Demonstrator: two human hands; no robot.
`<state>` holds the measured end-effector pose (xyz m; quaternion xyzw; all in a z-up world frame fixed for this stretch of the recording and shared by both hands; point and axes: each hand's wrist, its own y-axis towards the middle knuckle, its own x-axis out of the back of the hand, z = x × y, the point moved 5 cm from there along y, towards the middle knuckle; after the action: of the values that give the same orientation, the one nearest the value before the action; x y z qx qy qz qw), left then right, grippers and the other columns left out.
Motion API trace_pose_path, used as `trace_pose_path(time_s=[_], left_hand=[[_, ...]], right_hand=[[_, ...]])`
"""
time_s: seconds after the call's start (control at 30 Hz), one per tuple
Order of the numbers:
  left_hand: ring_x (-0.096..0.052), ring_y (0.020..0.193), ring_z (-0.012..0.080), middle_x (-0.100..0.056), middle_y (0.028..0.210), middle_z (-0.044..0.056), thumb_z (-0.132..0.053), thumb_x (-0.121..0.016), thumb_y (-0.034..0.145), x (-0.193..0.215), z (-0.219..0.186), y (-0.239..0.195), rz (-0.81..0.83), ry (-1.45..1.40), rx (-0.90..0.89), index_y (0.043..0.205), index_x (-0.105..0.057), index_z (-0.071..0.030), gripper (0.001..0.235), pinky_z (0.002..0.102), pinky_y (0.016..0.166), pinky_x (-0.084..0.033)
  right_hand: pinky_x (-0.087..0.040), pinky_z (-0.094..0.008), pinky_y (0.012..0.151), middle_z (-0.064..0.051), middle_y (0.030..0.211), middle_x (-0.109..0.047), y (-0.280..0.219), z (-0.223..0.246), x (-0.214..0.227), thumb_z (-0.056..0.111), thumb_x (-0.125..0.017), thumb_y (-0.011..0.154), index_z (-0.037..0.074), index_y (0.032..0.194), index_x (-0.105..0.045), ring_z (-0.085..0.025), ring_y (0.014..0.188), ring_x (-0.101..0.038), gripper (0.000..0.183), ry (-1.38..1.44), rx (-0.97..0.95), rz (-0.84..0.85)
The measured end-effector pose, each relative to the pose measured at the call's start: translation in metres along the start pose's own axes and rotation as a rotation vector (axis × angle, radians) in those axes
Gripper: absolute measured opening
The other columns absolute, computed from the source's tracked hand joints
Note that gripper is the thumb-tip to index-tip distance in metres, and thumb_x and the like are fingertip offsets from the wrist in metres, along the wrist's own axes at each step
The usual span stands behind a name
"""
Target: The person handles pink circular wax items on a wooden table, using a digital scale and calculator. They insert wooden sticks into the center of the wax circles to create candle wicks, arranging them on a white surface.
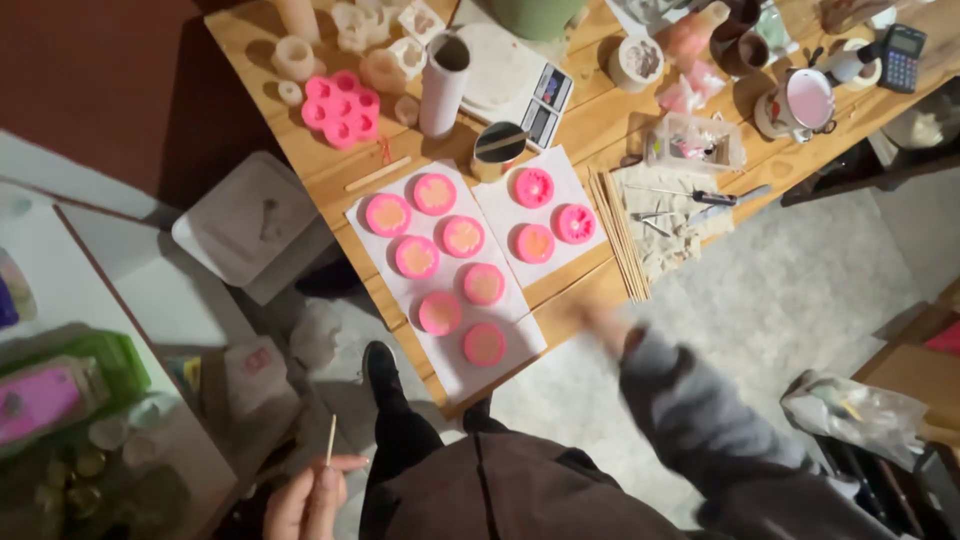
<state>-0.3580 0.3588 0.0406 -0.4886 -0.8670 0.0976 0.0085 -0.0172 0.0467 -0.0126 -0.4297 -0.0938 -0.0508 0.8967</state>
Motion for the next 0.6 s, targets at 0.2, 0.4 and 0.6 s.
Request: trace_pose_path(time_s=[0.2, 0.4, 0.6], left_hand=[[-0.036, 0.045, 0.0055, -0.041, 0.051, -0.006, -0.021, -0.052, 0.101, 0.002, -0.013, 0.008, -0.031, 0.132, -0.031, 0.09, -0.083, 0.0, 0.039, 0.019, 0.046, -0.032], [-0.031, 0.045, 0.0041, -0.04, 0.052, -0.009, -0.018, -0.052, 0.101, 0.001, 0.001, 0.013, -0.004, 0.079, -0.106, 0.096, -0.081, 0.0, 0.034, 0.019, 0.043, -0.027], [-0.034, 0.049, 0.0054, -0.043, 0.057, -0.006, -0.02, -0.052, 0.102, 0.013, 0.015, -0.001, -0.054, -0.002, 0.038, 0.095, -0.081, 0.002, 0.037, 0.021, 0.047, -0.028]], right_hand=[[-0.052, -0.038, 0.087, -0.013, 0.109, -0.069, 0.035, -0.108, -0.036, 0.031, -0.048, 0.11, 0.002, 0.114, -0.064, -0.024, 0.095, -0.061, 0.034, -0.301, 0.433, 0.502], [-0.043, -0.024, 0.065, 0.001, 0.081, -0.054, 0.058, -0.01, 0.093, 0.001, -0.056, 0.097, 0.011, 0.091, -0.059, -0.009, 0.072, -0.047, 0.012, 0.95, 0.618, -0.708], [-0.047, -0.03, 0.064, -0.003, 0.079, -0.058, 0.132, -0.058, 0.077, 0.012, -0.047, 0.104, 0.005, 0.089, -0.06, -0.015, 0.07, -0.051, 0.021, 0.244, 0.465, -1.186]])
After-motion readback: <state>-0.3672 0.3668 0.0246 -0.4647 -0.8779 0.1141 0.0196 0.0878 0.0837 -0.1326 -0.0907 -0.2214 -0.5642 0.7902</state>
